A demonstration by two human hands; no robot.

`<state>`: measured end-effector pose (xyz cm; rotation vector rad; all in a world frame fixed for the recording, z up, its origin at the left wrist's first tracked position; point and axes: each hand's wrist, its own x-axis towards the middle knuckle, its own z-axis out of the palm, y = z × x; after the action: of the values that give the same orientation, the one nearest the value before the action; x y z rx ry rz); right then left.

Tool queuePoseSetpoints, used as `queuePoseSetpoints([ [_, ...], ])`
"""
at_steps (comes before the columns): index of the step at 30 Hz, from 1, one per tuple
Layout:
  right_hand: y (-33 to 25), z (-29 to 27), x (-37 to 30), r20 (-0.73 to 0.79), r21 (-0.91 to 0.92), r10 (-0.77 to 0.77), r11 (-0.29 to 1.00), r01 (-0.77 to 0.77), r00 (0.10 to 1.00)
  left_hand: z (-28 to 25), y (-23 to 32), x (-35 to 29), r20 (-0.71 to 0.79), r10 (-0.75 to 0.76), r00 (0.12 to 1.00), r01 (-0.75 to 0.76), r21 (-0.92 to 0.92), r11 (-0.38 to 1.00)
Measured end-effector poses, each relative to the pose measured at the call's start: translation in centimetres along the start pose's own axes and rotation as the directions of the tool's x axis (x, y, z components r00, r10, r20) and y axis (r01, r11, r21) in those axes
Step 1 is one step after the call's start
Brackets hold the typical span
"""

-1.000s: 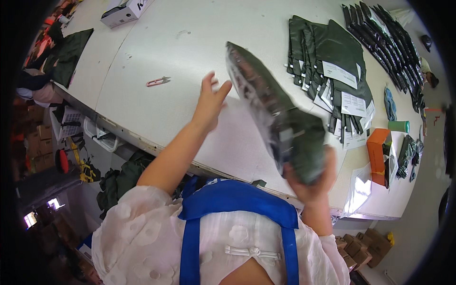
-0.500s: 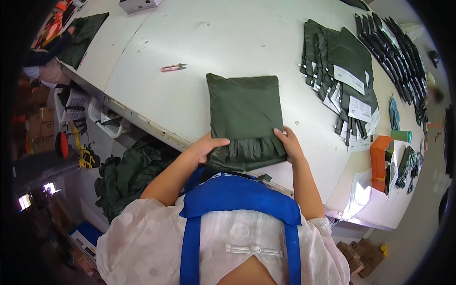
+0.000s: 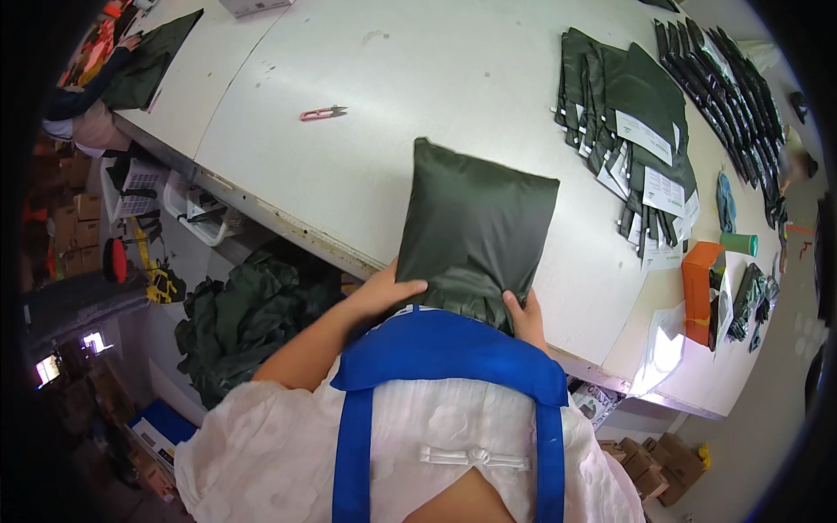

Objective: The person folds a green jacket on a white table, aligns edges, and places it into a plastic packaging bag. They then retrieve another jacket from a pile and begin folding it.

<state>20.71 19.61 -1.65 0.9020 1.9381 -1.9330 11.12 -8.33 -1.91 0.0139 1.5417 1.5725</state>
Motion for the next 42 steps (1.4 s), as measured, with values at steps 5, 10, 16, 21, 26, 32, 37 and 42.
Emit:
queuePoseSetpoints([
  [5, -4.2, 0.4, 3.0, -0.207, 0.157, -0.063, 0.983, 0.097, 0.976, -3.5, 3.7, 4.5, 0.108, -0.027, 0.994, 0.08, -0.525, 0.847],
  [10, -3.2, 3.0, -2.0, 0.132, -0.118, 0.112, 0.988, -0.097, 0.985, -3.3, 5.1, 6.8, -0.012, 0.085, 0.996, -0.08, -0.494, 0.866],
  [16, -9.3, -0.1, 4.2, 0.271, -0.313, -0.33, 0.858, 0.407, 0.904, -1.8, 2.9, 11.9, -0.2, 0.027, 0.979, -0.025, 0.012, 1.0],
  [21, -9.9, 1.3, 15.5, 0.34, -0.375, -0.146, 0.885, 0.276, 0.929, 0.1, 3.8, 12.4, -0.259, 0.206, 0.944, -0.083, 0.416, 0.905],
  [26, -9.9, 0.8, 13.9, 0.398, -0.151, -0.149, 0.963, 0.225, 0.905, 3.2, 3.7, 9.3, -0.203, 0.494, 0.846, -0.278, 0.621, 0.732],
  [32, -12.2, 0.5, 12.4, 0.482, -0.086, -0.039, 0.992, 0.091, 0.875, 3.6, 3.6, 10.1, -0.207, 0.347, 0.915, -0.276, 0.31, 0.91],
  [37, -12.5, -0.8, 11.8, 0.514, -0.141, -0.026, 0.983, 0.114, 0.857, 3.3, 4.7, 10.8, -0.257, 0.301, 0.918, -0.189, 0.384, 0.904],
  [42, -13.0, -1.2, 11.0, 0.545, -0.177, -0.123, 0.95, 0.257, 0.83, 4.3, 3.6, 10.2, -0.346, 0.598, 0.723, -0.378, 0.526, 0.762],
])
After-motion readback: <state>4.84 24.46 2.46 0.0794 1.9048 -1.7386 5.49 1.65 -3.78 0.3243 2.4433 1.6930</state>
